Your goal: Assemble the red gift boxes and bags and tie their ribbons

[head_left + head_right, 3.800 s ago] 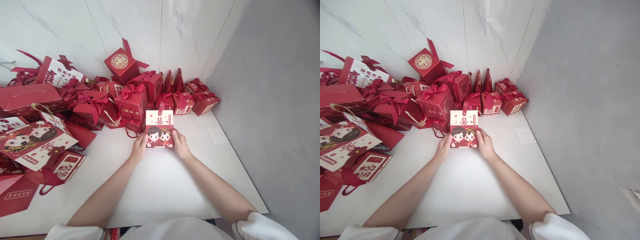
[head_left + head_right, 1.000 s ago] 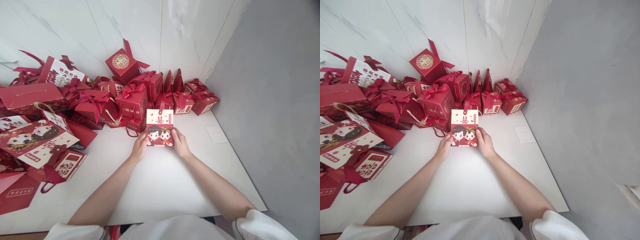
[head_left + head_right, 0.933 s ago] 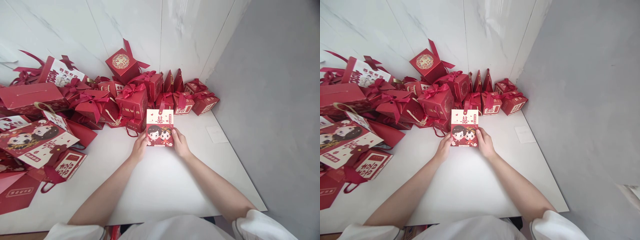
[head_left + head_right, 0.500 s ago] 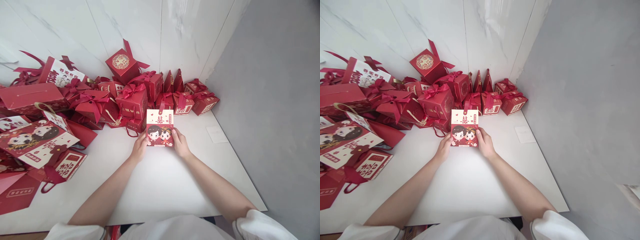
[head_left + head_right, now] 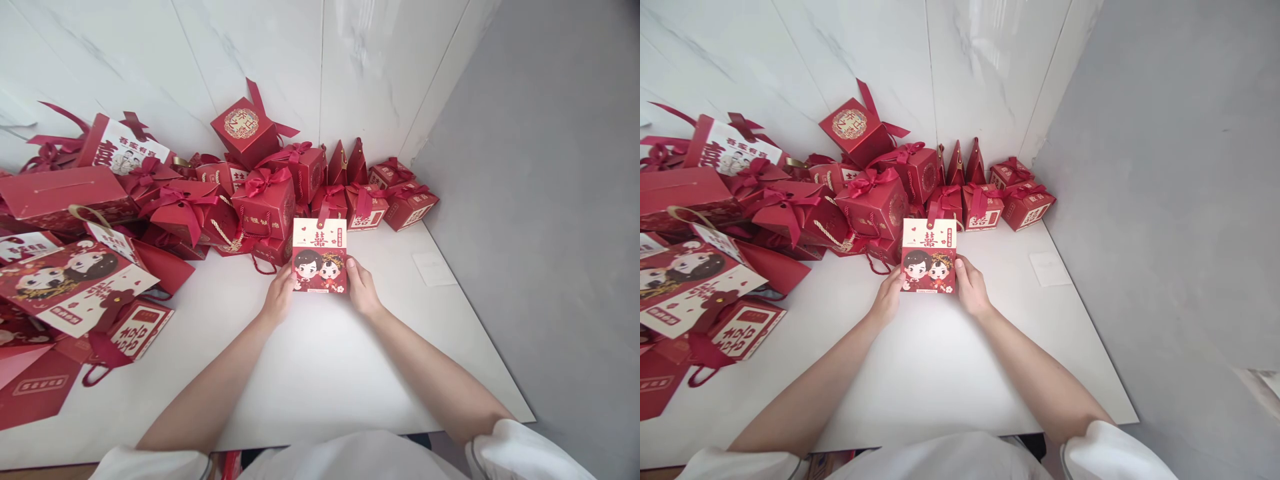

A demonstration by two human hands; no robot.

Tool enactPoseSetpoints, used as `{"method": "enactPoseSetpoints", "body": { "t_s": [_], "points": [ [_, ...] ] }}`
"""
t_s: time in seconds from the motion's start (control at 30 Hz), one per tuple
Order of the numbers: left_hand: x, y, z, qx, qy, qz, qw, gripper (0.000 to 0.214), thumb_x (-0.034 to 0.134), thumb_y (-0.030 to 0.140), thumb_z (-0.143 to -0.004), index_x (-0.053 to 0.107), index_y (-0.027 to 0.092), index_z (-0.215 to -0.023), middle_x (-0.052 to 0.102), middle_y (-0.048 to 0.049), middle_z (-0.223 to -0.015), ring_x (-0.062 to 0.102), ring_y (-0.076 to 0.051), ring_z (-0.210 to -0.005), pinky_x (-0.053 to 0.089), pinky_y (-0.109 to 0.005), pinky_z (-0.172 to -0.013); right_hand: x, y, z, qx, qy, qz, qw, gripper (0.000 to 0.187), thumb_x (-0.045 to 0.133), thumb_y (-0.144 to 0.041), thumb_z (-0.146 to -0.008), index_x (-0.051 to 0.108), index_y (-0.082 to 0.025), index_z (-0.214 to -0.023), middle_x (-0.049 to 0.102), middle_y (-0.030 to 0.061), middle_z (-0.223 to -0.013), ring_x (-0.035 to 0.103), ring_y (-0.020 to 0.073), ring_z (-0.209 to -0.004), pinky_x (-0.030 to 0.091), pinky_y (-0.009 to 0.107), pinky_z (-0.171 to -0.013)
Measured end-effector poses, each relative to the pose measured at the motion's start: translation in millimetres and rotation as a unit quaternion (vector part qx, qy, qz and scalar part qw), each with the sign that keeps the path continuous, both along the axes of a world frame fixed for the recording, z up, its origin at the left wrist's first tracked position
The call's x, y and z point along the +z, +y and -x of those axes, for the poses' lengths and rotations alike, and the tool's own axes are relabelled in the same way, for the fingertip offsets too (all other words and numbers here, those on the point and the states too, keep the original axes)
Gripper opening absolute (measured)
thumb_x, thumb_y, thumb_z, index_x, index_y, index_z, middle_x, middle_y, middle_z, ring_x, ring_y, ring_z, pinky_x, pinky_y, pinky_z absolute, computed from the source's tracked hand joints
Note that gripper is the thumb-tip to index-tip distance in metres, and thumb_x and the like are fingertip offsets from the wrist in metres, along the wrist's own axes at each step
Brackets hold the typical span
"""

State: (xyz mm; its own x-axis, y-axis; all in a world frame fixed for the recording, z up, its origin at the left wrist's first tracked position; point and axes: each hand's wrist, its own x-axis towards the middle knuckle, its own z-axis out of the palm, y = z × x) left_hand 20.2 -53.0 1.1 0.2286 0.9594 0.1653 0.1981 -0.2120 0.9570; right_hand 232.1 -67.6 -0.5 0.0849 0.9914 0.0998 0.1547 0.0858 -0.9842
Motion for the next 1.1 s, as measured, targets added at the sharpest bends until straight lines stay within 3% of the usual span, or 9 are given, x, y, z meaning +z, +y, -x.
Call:
{"method": "enactPoseSetpoints", "body": {
  "t_s": [0.1,0.3,0.43,0.5,0.6,0.7,0.8,0.93,1.1],
  "points": [
    [1.7,-0.2,-1.1,0.031,-0.028,0.032,0.999,0.052,0.041,0.053,-0.099,0.061,0.016,-0.130,0.063,-0.0109,-0.134,0.056,-0.027,-0.127,0.042,-0.039,-0.110,-1.7,-2.1,0.8,-0.019,0.009,-0.022,1.000,0.058,0.027,-0.061,-0.100,0.068,-0.022,-0.113,0.074,0.0052,-0.099,0.066,0.0235,-0.087,0.050,0.035,-0.080],
    [2.0,1.6,-0.9,0.058,-0.088,0.071,0.992,0.049,0.052,0.057,-0.094,0.065,0.018,-0.121,0.069,-0.0089,-0.124,0.063,-0.027,-0.116,0.047,-0.037,-0.103,-10.9,-2.0,0.9,-0.023,0.034,-0.005,0.999,0.052,0.051,-0.065,-0.089,0.067,-0.018,-0.077,0.071,0.0046,-0.078,0.061,0.0216,-0.074,0.047,0.031,-0.068],
    [-3.6,-0.6,1.7,-0.027,-0.182,0.064,0.981,0.066,0.046,0.069,-0.090,0.063,0.017,-0.128,0.066,-0.0126,-0.130,0.058,-0.031,-0.125,0.044,-0.043,-0.109,-16.7,4.8,0.1,-0.016,0.074,0.037,0.996,0.065,0.044,-0.074,-0.086,0.059,-0.017,-0.058,0.064,0.0046,-0.059,0.055,0.0178,-0.056,0.042,0.029,-0.053],
    [-4.2,-4.3,1.7,-0.082,-0.168,0.033,0.982,0.075,0.061,0.071,-0.079,0.061,0.017,-0.131,0.062,-0.0146,-0.135,0.054,-0.034,-0.130,0.043,-0.045,-0.111,-16.9,7.7,-0.9,-0.009,0.091,0.054,0.994,0.069,0.042,-0.078,-0.084,0.056,-0.018,-0.053,0.063,0.0052,-0.055,0.053,0.0173,-0.052,0.042,0.029,-0.051],
    [-0.5,-10.5,-0.4,-0.080,-0.063,-0.021,0.995,0.083,0.089,0.046,-0.060,0.059,0.018,-0.132,0.061,-0.0148,-0.137,0.056,-0.035,-0.128,0.045,-0.046,-0.109,-15.4,9.5,-3.1,-0.002,0.105,0.069,0.992,0.069,0.044,-0.079,-0.082,0.060,-0.017,-0.054,0.065,0.0059,-0.058,0.054,0.0173,-0.053,0.044,0.030,-0.054],
    [3.0,-12.7,-2.3,-0.027,-0.020,-0.017,0.999,0.068,0.090,0.033,-0.059,0.066,0.016,-0.120,0.069,-0.0134,-0.122,0.065,-0.033,-0.113,0.052,-0.044,-0.100,-16.3,10.3,-4.7,0.006,0.106,0.073,0.992,0.068,0.048,-0.079,-0.080,0.061,-0.017,-0.054,0.065,0.0054,-0.058,0.053,0.0166,-0.053,0.044,0.029,-0.054],
    [2.6,-9.7,-2.6,-0.002,-0.069,0.029,0.997,0.054,0.089,0.032,-0.061,0.070,0.013,-0.107,0.074,-0.0128,-0.110,0.069,-0.031,-0.102,0.056,-0.041,-0.091,-19.5,11.2,-4.7,0.010,0.098,0.070,0.993,0.066,0.053,-0.077,-0.078,0.058,-0.017,-0.051,0.060,0.0035,-0.052,0.049,0.0145,-0.050,0.040,0.028,-0.052],
    [1.8,-4.6,-4.7,0.004,-0.179,0.105,0.978,0.053,0.090,0.033,-0.059,0.069,0.013,-0.103,0.075,-0.0129,-0.106,0.071,-0.030,-0.100,0.056,-0.041,-0.091,-20.5,9.4,-3.6,0.015,0.099,0.067,0.993,0.063,0.049,-0.070,-0.085,0.058,-0.017,-0.053,0.059,0.0036,-0.053,0.049,0.0144,-0.050,0.040,0.028,-0.051],
    [7.3,-0.6,-6.7,-0.002,-0.336,0.219,0.916,0.045,0.082,0.042,-0.072,0.067,0.018,-0.108,0.075,-0.0092,-0.109,0.072,-0.025,-0.097,0.060,-0.038,-0.085,-16.6,3.9,-2.4,0.041,0.097,-0.006,0.994,0.055,0.031,-0.054,-0.096,0.070,-0.016,-0.098,0.069,0.0070,-0.078,0.061,0.0194,-0.068,0.048,0.030,-0.056]
  ]
}}
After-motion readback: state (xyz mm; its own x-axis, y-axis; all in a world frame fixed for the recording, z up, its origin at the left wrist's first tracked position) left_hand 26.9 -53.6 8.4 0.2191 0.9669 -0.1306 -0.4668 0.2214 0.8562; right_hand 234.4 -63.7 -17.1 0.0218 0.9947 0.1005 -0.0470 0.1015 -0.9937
